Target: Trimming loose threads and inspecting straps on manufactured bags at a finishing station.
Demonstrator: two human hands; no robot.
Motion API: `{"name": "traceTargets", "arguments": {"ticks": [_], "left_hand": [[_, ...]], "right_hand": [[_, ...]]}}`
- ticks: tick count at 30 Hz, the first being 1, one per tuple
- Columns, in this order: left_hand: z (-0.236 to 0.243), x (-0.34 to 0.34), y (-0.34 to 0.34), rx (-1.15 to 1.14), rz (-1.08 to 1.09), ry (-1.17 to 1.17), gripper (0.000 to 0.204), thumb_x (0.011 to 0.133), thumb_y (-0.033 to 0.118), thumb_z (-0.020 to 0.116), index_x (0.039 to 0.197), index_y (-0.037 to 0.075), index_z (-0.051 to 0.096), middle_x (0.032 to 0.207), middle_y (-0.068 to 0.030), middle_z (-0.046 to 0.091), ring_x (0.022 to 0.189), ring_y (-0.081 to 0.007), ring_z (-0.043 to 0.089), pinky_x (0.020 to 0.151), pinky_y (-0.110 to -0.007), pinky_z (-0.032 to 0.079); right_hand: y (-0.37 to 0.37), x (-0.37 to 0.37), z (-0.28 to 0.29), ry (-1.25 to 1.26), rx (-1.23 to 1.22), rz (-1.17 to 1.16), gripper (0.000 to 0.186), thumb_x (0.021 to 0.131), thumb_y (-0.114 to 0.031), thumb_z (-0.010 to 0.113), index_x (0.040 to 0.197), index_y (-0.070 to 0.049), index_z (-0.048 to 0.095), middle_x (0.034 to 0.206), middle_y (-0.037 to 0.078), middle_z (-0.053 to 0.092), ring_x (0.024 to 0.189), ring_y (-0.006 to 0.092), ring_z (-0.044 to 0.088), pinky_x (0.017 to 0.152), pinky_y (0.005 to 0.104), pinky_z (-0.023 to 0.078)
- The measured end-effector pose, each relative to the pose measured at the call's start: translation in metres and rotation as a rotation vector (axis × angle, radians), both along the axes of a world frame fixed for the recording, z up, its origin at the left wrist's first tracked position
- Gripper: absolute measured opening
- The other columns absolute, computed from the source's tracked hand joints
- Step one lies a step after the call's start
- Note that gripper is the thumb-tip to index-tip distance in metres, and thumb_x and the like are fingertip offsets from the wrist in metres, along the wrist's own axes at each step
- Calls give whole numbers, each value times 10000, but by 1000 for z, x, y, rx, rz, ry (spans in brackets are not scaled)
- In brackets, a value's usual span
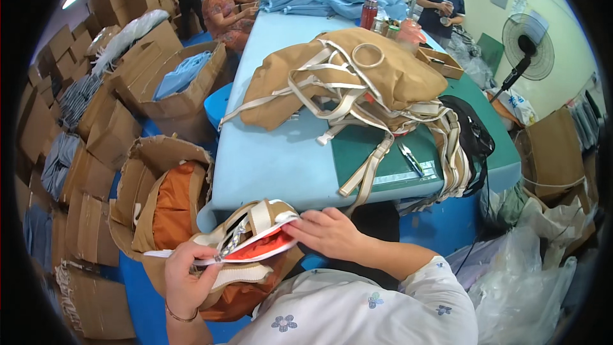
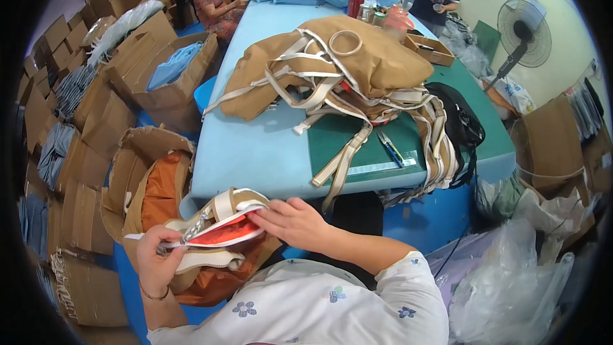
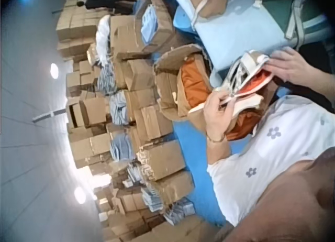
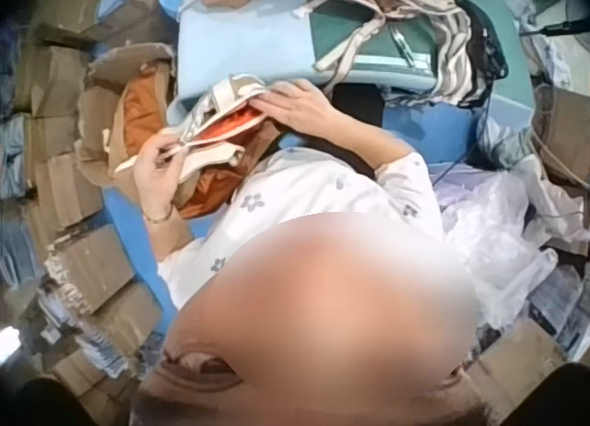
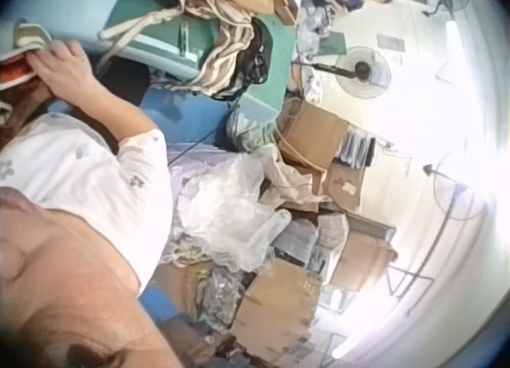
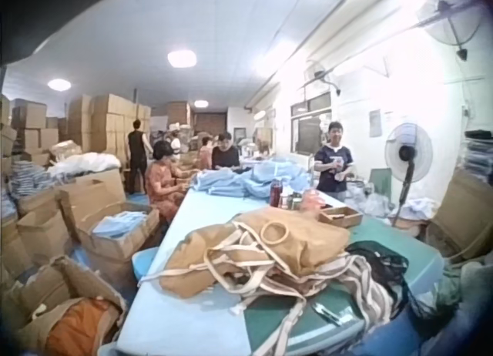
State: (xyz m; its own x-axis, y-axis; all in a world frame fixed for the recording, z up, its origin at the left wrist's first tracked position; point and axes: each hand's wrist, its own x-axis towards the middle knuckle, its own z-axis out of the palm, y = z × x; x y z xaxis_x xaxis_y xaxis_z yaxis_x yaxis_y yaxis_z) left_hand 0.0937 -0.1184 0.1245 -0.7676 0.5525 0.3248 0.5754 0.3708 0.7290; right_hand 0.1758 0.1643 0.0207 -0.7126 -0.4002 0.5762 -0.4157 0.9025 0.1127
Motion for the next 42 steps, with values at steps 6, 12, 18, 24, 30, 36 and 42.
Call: {"name": "traceTargets", "arguments": {"ticks": [6,12,18,24,30,36,42], "left_hand": [[1,0,-5,99,-72,-114,177,649,-41,704,780,3,593,717,-70,567,614,-144,525,565,-251,405],[7,-2,-13,96,-132,-43,167,651,-42,697,774,8,595,682,-77,559,612,-166,521,557,-265,392],[7,-22,-11,60,-132,110,155,657,-44,688,770,9,596,670,-81,550,617,-179,521,554,-269,389],[-24,-50,3,-34,-264,-40,145,661,-32,711,795,7,673,733,-71,609,661,-169,565,586,-264,435],[-38,-46,17,95,-278,-122,161,677,-60,711,820,6,676,740,-67,589,670,-150,563,593,-238,434],[-38,-18,43,-21,-200,64,132,675,-24,706,789,29,666,701,-81,583,646,-225,559,601,-314,432],[-39,-9,52,-71,-232,200,114,684,-36,700,770,7,640,712,-93,584,643,-216,571,574,-302,445]], "right_hand": [[5,-8,2,-80,77,211,261,750,-186,558,1009,-189,593,1095,-47,577,892,139,493,687,266,388],[14,-11,12,-108,59,321,191,766,-172,555,958,-163,554,996,-6,550,836,148,510,650,269,417],[19,-7,32,-100,12,568,101,820,-196,552,878,-118,523,886,26,556,769,171,525,575,300,447],[28,-11,29,-1404,-814,785,276,953,-316,534,809,-81,525,653,-13,487,592,117,482,518,302,397],[61,-23,56,-748,-340,168,265,867,-229,652,1091,-122,560,855,22,646,778,186,591,632,302,449],[7,-32,53,-174,-358,415,403,827,-206,606,1202,-79,531,1043,47,642,1037,231,543,864,357,430],[-19,-42,36,-289,-368,520,346,819,-137,598,1149,-32,584,1088,107,610,956,267,592,798,374,494]]}}
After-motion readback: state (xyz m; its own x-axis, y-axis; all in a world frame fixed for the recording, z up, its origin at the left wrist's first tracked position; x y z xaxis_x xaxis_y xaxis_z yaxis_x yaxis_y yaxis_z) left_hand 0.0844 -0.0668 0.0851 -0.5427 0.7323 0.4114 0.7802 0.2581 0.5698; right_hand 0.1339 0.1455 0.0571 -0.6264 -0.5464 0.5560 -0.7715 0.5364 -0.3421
